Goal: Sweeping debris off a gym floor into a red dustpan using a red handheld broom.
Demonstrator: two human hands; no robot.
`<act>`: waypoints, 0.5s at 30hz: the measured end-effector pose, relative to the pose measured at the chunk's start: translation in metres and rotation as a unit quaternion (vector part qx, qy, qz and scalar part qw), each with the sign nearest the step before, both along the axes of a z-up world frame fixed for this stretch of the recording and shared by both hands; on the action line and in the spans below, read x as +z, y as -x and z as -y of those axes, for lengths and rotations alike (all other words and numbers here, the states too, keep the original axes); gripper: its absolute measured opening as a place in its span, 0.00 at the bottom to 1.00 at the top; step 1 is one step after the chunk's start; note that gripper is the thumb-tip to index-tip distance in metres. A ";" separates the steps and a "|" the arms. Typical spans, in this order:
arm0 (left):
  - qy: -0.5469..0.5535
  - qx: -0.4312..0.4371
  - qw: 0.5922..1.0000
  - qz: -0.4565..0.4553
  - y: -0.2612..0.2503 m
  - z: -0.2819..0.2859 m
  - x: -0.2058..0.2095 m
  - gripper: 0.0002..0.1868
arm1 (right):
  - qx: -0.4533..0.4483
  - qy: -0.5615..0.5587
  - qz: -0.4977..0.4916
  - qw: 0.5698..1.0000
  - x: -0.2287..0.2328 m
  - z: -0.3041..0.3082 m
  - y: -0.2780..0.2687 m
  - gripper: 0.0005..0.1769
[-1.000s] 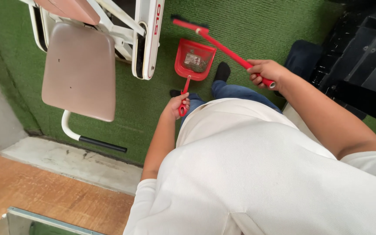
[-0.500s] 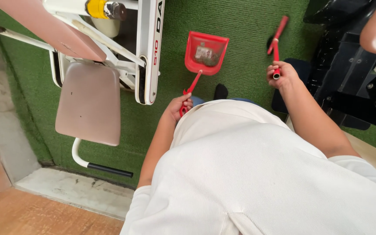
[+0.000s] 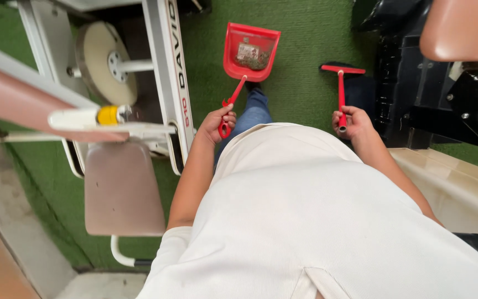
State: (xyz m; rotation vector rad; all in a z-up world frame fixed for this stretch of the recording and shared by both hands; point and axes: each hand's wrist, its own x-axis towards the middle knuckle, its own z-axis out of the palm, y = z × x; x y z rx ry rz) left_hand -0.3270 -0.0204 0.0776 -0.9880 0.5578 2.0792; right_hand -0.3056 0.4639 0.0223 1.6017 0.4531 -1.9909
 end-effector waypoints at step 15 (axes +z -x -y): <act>0.028 -0.040 0.998 0.029 0.155 0.034 0.005 0.10 | -0.015 0.073 -0.014 0.997 0.069 0.033 0.186 0.08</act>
